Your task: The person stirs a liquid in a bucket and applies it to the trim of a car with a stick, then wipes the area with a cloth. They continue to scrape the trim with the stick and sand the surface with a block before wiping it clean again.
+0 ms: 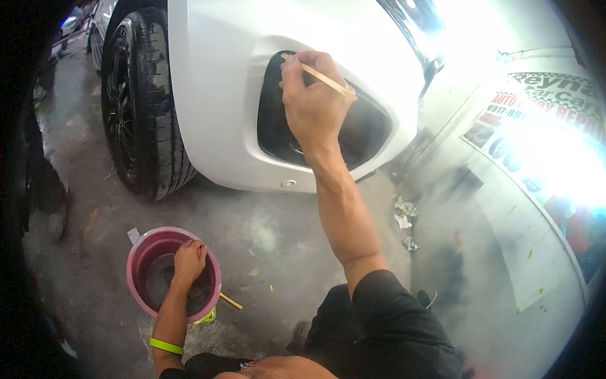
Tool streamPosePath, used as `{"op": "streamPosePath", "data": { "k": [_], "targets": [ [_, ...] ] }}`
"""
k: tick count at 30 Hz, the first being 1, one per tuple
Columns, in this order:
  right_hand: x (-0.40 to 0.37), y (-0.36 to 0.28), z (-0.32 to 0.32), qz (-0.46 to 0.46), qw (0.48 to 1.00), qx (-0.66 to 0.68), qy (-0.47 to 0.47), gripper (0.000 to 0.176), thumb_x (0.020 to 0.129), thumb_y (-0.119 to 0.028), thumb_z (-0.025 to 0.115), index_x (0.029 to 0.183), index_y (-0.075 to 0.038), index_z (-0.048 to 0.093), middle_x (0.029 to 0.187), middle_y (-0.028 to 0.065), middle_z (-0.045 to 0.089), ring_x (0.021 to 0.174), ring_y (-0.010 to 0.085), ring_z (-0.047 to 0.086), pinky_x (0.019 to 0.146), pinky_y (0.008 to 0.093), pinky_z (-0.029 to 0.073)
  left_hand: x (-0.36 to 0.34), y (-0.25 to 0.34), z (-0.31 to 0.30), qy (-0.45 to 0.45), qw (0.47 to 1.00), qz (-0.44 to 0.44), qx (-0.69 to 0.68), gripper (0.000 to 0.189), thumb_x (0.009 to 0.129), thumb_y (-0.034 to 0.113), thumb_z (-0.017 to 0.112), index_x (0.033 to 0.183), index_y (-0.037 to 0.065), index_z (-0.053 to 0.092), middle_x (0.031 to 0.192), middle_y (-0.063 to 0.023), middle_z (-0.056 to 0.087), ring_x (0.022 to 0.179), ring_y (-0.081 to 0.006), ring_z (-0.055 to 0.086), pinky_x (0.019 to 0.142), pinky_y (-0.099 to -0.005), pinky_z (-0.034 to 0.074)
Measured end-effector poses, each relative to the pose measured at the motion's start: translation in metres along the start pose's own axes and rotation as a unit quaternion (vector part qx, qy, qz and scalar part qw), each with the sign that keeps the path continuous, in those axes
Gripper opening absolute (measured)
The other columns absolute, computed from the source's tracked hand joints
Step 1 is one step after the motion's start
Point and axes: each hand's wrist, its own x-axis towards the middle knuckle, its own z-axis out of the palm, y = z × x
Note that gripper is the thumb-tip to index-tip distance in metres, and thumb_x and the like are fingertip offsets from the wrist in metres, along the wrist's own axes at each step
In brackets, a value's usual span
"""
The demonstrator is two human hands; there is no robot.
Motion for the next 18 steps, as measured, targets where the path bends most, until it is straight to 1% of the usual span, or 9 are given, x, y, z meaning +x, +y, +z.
{"op": "streamPosePath", "data": {
  "k": [2, 5, 7, 9, 11, 13, 14, 16, 18],
  "targets": [
    [0.002, 0.000, -0.001, 0.026, 0.999, -0.018, -0.007, 0.022, 0.095, -0.017, 0.067, 0.102, 0.004, 0.067, 0.086, 0.0115, 0.074, 0.069, 0.0121, 0.069, 0.060, 0.0239, 0.057, -0.001, 0.000, -0.003, 0.000, 1.000, 0.003, -0.003, 0.021, 0.091, 0.022, 0.065, 0.101, 0.005, 0.071, 0.099, -0.0166, 0.069, 0.094, -0.0381, 0.065, 0.084, -0.0483, 0.053],
    [0.005, 0.005, -0.001, -0.010, 0.998, -0.066, -0.005, 0.023, 0.093, -0.017, 0.070, 0.101, 0.005, 0.071, 0.083, 0.0096, 0.074, 0.068, 0.0109, 0.068, 0.060, 0.0235, 0.055, -0.002, -0.003, -0.001, 0.010, 1.000, 0.011, -0.009, 0.020, 0.091, 0.023, 0.065, 0.101, 0.006, 0.071, 0.097, -0.0158, 0.069, 0.094, -0.0372, 0.066, 0.083, -0.0482, 0.054],
    [0.009, 0.001, -0.002, -0.104, 0.989, -0.107, 0.001, 0.013, 0.090, -0.014, 0.070, 0.088, -0.002, 0.073, 0.059, 0.0064, 0.066, 0.048, 0.0113, 0.057, 0.051, 0.0280, 0.048, -0.002, -0.004, -0.001, 0.019, 1.000, 0.014, -0.014, 0.020, 0.091, 0.023, 0.065, 0.100, 0.006, 0.071, 0.097, -0.0154, 0.069, 0.094, -0.0370, 0.066, 0.083, -0.0484, 0.054],
    [0.009, -0.011, -0.008, -0.128, 0.980, -0.150, -0.023, 0.012, 0.090, -0.014, 0.071, 0.089, -0.002, 0.074, 0.061, 0.0071, 0.066, 0.050, 0.0134, 0.059, 0.052, 0.0287, 0.048, -0.003, -0.004, -0.004, -0.005, 1.000, -0.011, -0.014, 0.019, 0.091, 0.024, 0.066, 0.099, 0.007, 0.071, 0.094, -0.0144, 0.068, 0.094, -0.0362, 0.066, 0.081, -0.0483, 0.054],
    [0.013, -0.013, -0.014, -0.153, 0.969, -0.191, -0.045, 0.011, 0.089, -0.014, 0.071, 0.089, -0.003, 0.075, 0.062, 0.0078, 0.067, 0.051, 0.0155, 0.061, 0.053, 0.0293, 0.049, -0.004, -0.003, -0.007, 0.004, 1.000, -0.001, -0.012, 0.018, 0.091, 0.024, 0.066, 0.098, 0.008, 0.071, 0.093, -0.0139, 0.068, 0.093, -0.0357, 0.066, 0.080, -0.0481, 0.054],
    [0.024, -0.005, -0.020, -0.263, 0.938, -0.208, -0.083, 0.010, 0.088, -0.012, 0.073, 0.093, -0.004, 0.076, 0.069, 0.0103, 0.070, 0.056, 0.0200, 0.065, 0.054, 0.0313, 0.051, -0.003, -0.003, -0.006, 0.012, 1.000, 0.008, -0.012, 0.018, 0.090, 0.024, 0.067, 0.097, 0.008, 0.071, 0.091, -0.0134, 0.068, 0.093, -0.0353, 0.066, 0.079, -0.0478, 0.055],
    [0.030, -0.002, -0.022, -0.265, 0.937, -0.209, -0.087, 0.010, 0.088, -0.012, 0.073, 0.093, -0.004, 0.076, 0.069, 0.0103, 0.070, 0.056, 0.0200, 0.065, 0.054, 0.0313, 0.051, -0.003, -0.005, -0.004, 0.009, 1.000, 0.007, -0.010, 0.017, 0.090, 0.023, 0.067, 0.097, 0.008, 0.071, 0.091, -0.0134, 0.067, 0.092, -0.0351, 0.066, 0.079, -0.0476, 0.055],
    [0.041, 0.002, -0.028, -0.371, 0.888, -0.221, -0.156, 0.013, 0.087, -0.011, 0.075, 0.098, -0.004, 0.076, 0.077, 0.0124, 0.071, 0.060, 0.0230, 0.067, 0.056, 0.0337, 0.052, -0.004, -0.006, -0.004, 0.003, 1.000, 0.003, -0.011, 0.017, 0.090, 0.023, 0.067, 0.096, 0.008, 0.070, 0.090, -0.0134, 0.067, 0.092, -0.0349, 0.066, 0.078, -0.0475, 0.055],
    [0.050, -0.004, -0.037, -0.377, 0.870, -0.245, -0.200, 0.014, 0.087, -0.010, 0.075, 0.100, -0.004, 0.076, 0.078, 0.0123, 0.070, 0.062, 0.0236, 0.067, 0.058, 0.0345, 0.052, -0.004, -0.005, -0.006, 0.028, 0.999, 0.017, -0.005, 0.017, 0.090, 0.023, 0.067, 0.095, 0.007, 0.070, 0.089, -0.0139, 0.067, 0.090, -0.0349, 0.066, 0.077, -0.0479, 0.054]
  ]
}}
